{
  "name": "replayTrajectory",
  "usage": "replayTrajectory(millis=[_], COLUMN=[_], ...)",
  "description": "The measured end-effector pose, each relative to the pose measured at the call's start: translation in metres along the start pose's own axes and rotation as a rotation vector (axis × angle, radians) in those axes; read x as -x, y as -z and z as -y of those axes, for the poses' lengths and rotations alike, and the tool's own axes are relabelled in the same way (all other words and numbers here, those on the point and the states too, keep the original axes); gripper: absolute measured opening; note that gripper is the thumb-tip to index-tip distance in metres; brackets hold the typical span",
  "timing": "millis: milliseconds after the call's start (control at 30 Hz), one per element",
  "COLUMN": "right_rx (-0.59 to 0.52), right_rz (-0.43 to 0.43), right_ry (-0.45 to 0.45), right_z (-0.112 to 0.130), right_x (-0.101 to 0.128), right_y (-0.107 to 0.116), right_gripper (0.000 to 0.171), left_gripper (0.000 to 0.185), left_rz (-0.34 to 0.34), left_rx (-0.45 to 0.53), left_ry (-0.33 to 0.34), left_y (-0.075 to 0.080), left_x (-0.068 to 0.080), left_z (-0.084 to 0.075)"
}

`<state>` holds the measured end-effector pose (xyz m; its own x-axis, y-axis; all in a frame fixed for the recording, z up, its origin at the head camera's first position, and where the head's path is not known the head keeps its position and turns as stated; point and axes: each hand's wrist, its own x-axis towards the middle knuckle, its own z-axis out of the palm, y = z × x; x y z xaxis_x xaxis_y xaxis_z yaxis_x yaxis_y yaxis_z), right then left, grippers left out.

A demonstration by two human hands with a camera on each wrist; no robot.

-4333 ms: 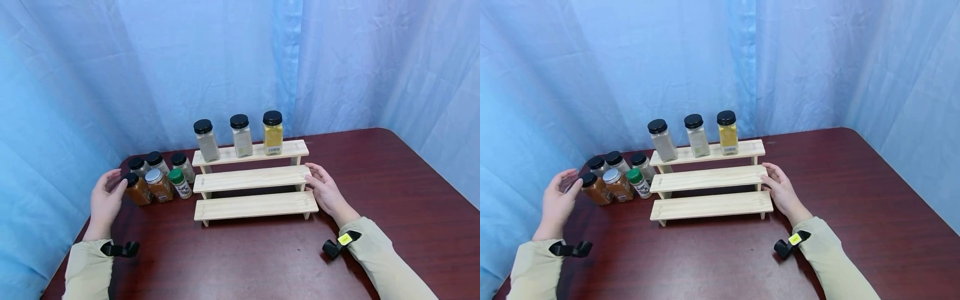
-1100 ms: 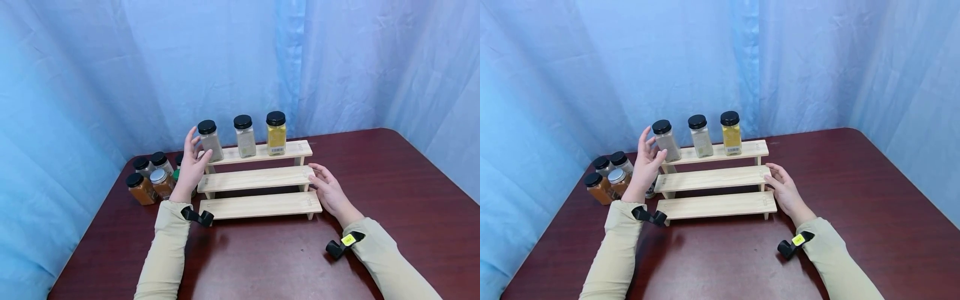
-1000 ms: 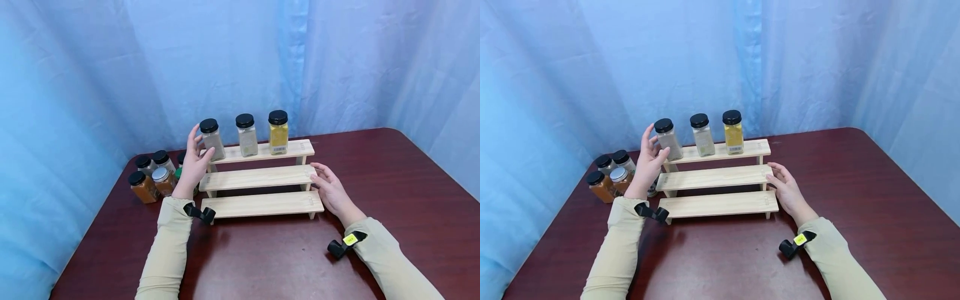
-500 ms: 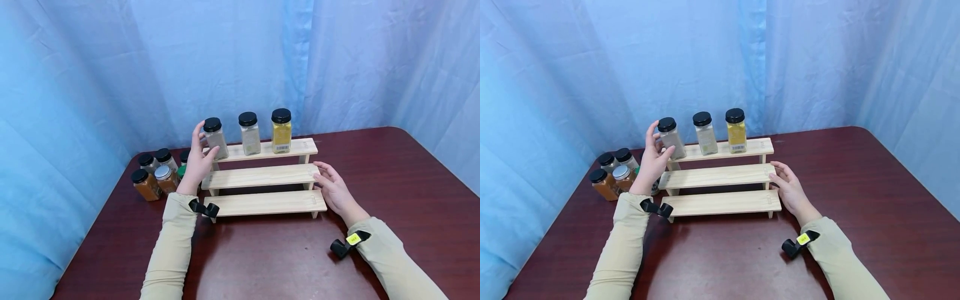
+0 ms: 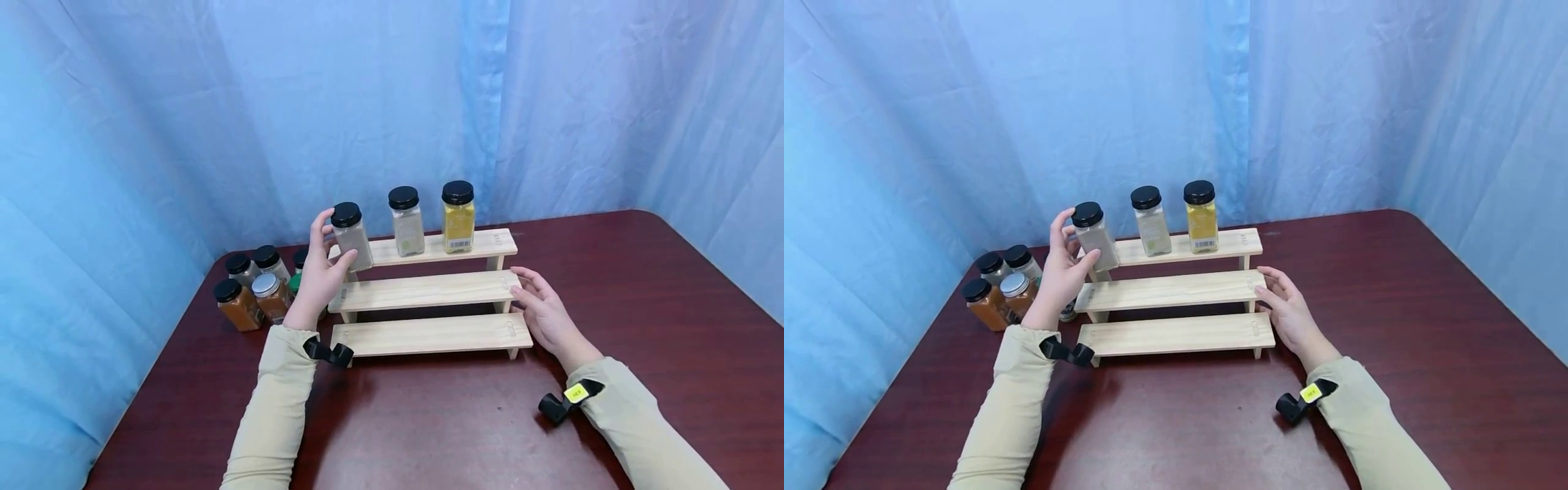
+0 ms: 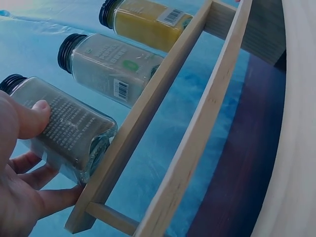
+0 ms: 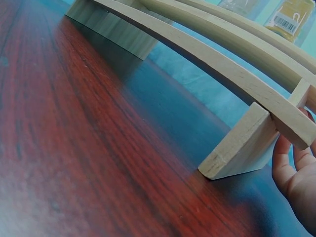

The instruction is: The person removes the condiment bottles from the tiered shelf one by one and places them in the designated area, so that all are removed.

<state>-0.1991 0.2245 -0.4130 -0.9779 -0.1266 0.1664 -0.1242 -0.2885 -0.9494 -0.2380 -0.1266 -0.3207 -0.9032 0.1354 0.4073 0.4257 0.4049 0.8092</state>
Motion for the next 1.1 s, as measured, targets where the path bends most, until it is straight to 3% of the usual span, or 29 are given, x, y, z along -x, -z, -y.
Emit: replayTrajectory(millis=[300,500,633,1100], right_rx=[-0.017,-0.008,0.003,0.031], right_rz=[0.006,0.005,-0.001,-0.007], right_ry=[0.016,0.011,0.002,0.000], right_z=[-0.001,0.000,0.001,0.001], right_x=[0.001,0.001,0.001,0.001], right_y=[0.001,0.000,-0.001,0.000], right_gripper=[0.029,0.028,0.027,0.028], left_gripper=[0.069,0.069,0.071,0.073], left_rz=[-0.034,-0.141,-0.192,-0.147], left_rx=[0.085,0.182,0.197,0.269], left_ry=[-0.060,-0.112,-0.121,-0.107], left_y=[-0.001,-0.007,-0.011,-0.015], left_x=[0.012,0.023,0.029,0.050], left_z=[0.001,0.004,0.004,-0.002])
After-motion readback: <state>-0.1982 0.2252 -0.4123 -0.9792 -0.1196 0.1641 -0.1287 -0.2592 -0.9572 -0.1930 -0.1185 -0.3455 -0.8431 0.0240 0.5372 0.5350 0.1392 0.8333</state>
